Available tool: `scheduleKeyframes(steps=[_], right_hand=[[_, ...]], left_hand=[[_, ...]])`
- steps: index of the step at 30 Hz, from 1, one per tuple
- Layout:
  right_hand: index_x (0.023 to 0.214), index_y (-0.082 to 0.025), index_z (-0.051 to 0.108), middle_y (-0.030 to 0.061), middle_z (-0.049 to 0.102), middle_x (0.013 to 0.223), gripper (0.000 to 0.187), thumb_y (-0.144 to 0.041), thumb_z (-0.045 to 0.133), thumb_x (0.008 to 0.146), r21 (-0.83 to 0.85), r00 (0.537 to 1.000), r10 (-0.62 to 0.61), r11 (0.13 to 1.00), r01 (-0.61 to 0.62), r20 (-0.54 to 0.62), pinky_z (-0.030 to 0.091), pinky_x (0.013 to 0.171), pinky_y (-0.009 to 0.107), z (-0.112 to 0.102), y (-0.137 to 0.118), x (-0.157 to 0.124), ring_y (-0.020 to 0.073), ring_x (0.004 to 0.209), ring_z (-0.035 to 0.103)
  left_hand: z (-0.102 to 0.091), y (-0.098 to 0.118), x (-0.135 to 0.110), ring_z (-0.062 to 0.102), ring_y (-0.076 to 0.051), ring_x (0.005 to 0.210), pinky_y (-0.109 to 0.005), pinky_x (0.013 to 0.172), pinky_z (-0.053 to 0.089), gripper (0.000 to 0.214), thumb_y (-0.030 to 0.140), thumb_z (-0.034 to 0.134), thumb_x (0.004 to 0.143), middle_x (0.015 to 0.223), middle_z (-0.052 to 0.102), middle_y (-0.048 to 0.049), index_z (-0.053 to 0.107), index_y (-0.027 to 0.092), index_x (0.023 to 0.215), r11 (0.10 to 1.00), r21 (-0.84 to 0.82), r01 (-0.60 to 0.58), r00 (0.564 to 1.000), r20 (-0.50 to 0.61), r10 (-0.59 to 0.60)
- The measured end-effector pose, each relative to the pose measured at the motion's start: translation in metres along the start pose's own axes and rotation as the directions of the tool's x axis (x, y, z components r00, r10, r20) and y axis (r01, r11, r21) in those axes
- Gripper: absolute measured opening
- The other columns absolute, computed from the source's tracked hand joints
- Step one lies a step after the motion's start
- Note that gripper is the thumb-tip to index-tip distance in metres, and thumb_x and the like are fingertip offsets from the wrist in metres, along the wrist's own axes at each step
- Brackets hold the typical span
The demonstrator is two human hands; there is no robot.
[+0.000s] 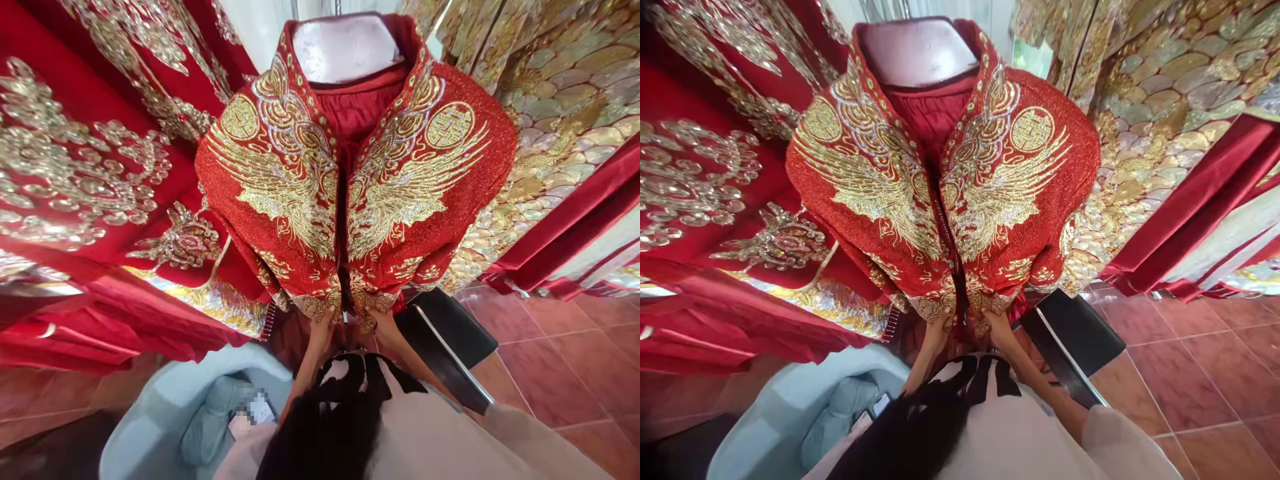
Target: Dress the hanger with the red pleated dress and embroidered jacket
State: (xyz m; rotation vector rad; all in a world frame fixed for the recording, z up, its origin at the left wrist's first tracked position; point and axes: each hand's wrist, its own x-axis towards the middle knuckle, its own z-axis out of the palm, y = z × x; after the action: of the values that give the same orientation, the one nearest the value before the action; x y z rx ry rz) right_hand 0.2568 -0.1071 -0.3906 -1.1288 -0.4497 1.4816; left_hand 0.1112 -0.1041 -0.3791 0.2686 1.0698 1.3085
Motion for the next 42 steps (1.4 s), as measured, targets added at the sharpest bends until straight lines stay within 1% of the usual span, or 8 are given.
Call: scheduleKeyframes(steps=[3,6,12,18,25,29,35,42], right_hand=[[0.085,-0.017,0.064,0.0021,0.071,0.084,0.041,-0.029,0.083,0.051,0.054,0.999,0.032,0.998,-0.032,0.012,0.053,0.077,0.031,0.012,-0.008,-0.007,0.0161,0.076,0.066],[0.094,-0.018,0.065,0.0015,0.071,0.083,0.05,-0.023,0.084,0.048,0.081,0.999,0.029,0.996,-0.031,0.017,0.052,0.081,0.032,0.02,-0.013,-0.015,0.0166,0.081,0.066],[0.1,-0.017,0.065,0.0018,0.071,0.083,0.058,-0.019,0.084,0.045,0.113,0.999,0.051,0.992,-0.053,0.02,0.051,0.085,0.035,0.025,-0.016,-0.023,0.018,0.08,0.067],[0.098,-0.017,0.065,0.0033,0.072,0.085,0.054,-0.018,0.083,0.047,0.14,0.999,0.037,0.989,-0.037,0.001,0.053,0.084,0.039,0.028,-0.015,-0.029,0.0202,0.081,0.067],[0.096,-0.016,0.065,0.0034,0.071,0.087,0.053,-0.015,0.082,0.046,0.16,0.998,0.009,0.987,0.001,-0.061,0.054,0.08,0.035,0.032,-0.013,-0.03,0.018,0.079,0.066],[0.095,-0.016,0.065,0.0033,0.071,0.09,0.056,-0.012,0.082,0.042,0.15,0.991,-0.037,0.987,0.057,-0.132,0.054,0.079,0.031,0.035,-0.015,-0.027,0.0159,0.077,0.065],[0.096,-0.017,0.064,0.0041,0.07,0.095,0.057,-0.012,0.082,0.042,0.107,0.994,-0.02,0.994,0.032,-0.109,0.054,0.08,0.032,0.035,-0.014,-0.027,0.0166,0.08,0.065],[0.095,-0.016,0.065,0.0019,0.071,0.086,0.057,-0.008,0.081,0.041,0.15,0.987,-0.044,0.986,0.067,-0.152,0.055,0.076,0.03,0.042,-0.015,-0.026,0.016,0.075,0.066]], left_hand=[[0.009,-0.005,-0.009,0.061,-0.012,0.07,-0.028,0.077,0.048,0.044,0.027,0.087,0.047,0.074,0.064,0.0018,0.06,0.016,0.08,1.0,0.003,0.004,1.0,0.023,-0.004],[0.018,-0.009,-0.019,0.062,-0.013,0.07,-0.032,0.084,0.048,0.044,0.026,0.087,0.048,0.073,0.065,0.0015,0.063,0.015,0.084,1.0,-0.001,-0.008,0.999,0.048,0.008],[0.034,-0.011,-0.031,0.063,-0.022,0.103,-0.039,0.1,0.042,0.055,0.027,0.084,0.055,0.104,0.069,-0.0065,0.063,0.017,0.105,0.994,-0.082,-0.072,0.997,0.029,0.075],[0.037,-0.013,-0.034,0.061,-0.024,0.109,-0.041,0.103,0.042,0.06,0.024,0.083,0.055,0.112,0.067,-0.0081,0.061,0.017,0.111,0.991,-0.086,-0.101,0.995,0.006,0.102],[0.027,-0.024,-0.029,0.062,-0.025,0.108,-0.041,0.099,0.044,0.064,0.025,0.084,0.054,0.11,0.068,-0.0095,0.06,0.017,0.112,0.988,0.0,-0.157,0.988,-0.002,0.157],[0.021,-0.031,-0.025,0.063,-0.024,0.105,-0.04,0.098,0.046,0.064,0.025,0.084,0.055,0.109,0.068,-0.0086,0.059,0.019,0.114,0.983,-0.019,-0.183,0.983,0.004,0.183],[0.016,-0.033,-0.028,0.064,-0.026,0.105,-0.043,0.098,0.045,0.069,0.027,0.085,0.055,0.113,0.067,-0.01,0.058,0.02,0.118,0.987,-0.047,-0.156,0.988,0.004,0.156],[0.026,-0.025,-0.039,0.06,-0.026,0.112,-0.043,0.104,0.04,0.068,0.028,0.086,0.053,0.111,0.068,-0.0095,0.06,0.019,0.116,0.989,-0.079,-0.123,0.992,0.009,0.124]])
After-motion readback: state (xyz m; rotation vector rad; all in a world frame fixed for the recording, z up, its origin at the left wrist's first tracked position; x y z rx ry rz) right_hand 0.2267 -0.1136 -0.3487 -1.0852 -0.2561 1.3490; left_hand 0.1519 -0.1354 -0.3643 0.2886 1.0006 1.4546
